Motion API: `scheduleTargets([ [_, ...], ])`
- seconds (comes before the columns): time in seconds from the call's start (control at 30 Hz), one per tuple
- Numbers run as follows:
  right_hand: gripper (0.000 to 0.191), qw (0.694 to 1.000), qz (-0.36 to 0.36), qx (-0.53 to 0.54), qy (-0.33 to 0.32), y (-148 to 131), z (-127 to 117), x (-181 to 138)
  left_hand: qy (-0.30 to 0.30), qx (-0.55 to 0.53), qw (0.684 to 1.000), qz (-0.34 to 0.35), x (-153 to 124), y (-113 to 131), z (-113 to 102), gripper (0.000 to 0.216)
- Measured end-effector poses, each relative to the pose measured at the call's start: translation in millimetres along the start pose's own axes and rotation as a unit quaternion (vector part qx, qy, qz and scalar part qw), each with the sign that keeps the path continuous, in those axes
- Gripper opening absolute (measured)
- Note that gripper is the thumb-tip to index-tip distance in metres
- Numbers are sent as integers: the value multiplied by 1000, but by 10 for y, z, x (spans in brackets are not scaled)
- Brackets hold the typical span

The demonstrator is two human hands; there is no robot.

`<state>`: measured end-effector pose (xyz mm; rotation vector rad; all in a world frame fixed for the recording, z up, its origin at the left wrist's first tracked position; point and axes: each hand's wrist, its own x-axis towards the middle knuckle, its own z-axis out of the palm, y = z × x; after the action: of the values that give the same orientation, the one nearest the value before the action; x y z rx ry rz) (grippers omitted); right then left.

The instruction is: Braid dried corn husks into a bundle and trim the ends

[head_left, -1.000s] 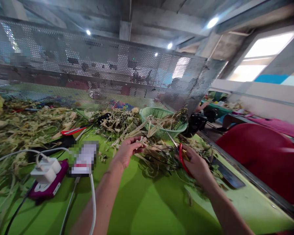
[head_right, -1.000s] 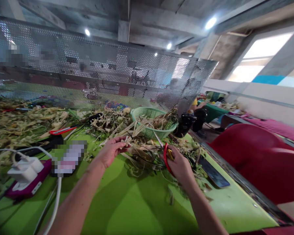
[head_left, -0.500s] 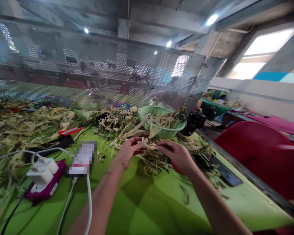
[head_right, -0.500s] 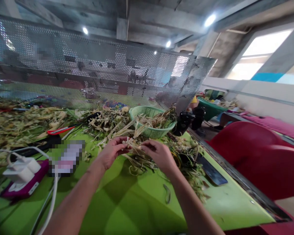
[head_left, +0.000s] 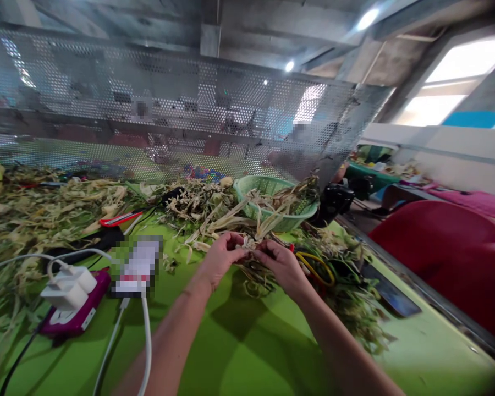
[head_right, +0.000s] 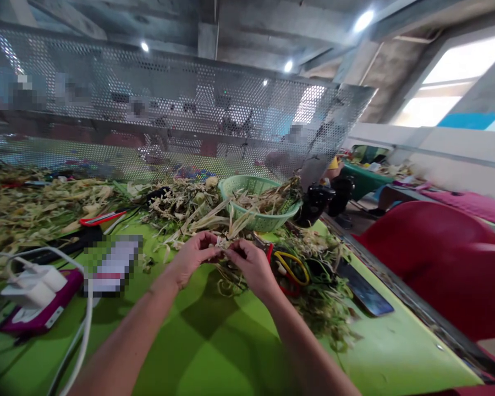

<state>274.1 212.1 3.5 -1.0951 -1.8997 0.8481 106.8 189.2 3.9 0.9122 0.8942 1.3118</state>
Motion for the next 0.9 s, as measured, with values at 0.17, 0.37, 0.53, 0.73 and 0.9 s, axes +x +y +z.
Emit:
scheduleTargets([
  [0.17,32,989,-8,-145,3,-63,-210,-19,28,-25,999,-24,18,-7,-24,27],
  [0.37,25,891,83,-447,-15,69,-850,-146,49,-82,995,-9,-13,82,-46,31],
  [0.53,48,861,117,-490,-71,310,-963,-229,47,-102,994,-6,-28,112,-35,30],
  [0.73,50,909,121,-399,-16,447,-992,-155,50,-114,992,-2,-9,104,-64,30],
  [0.9,49,982,122,-135,57,402,-1095,-156,62,-136,989,-5,-1,106,-69,31],
])
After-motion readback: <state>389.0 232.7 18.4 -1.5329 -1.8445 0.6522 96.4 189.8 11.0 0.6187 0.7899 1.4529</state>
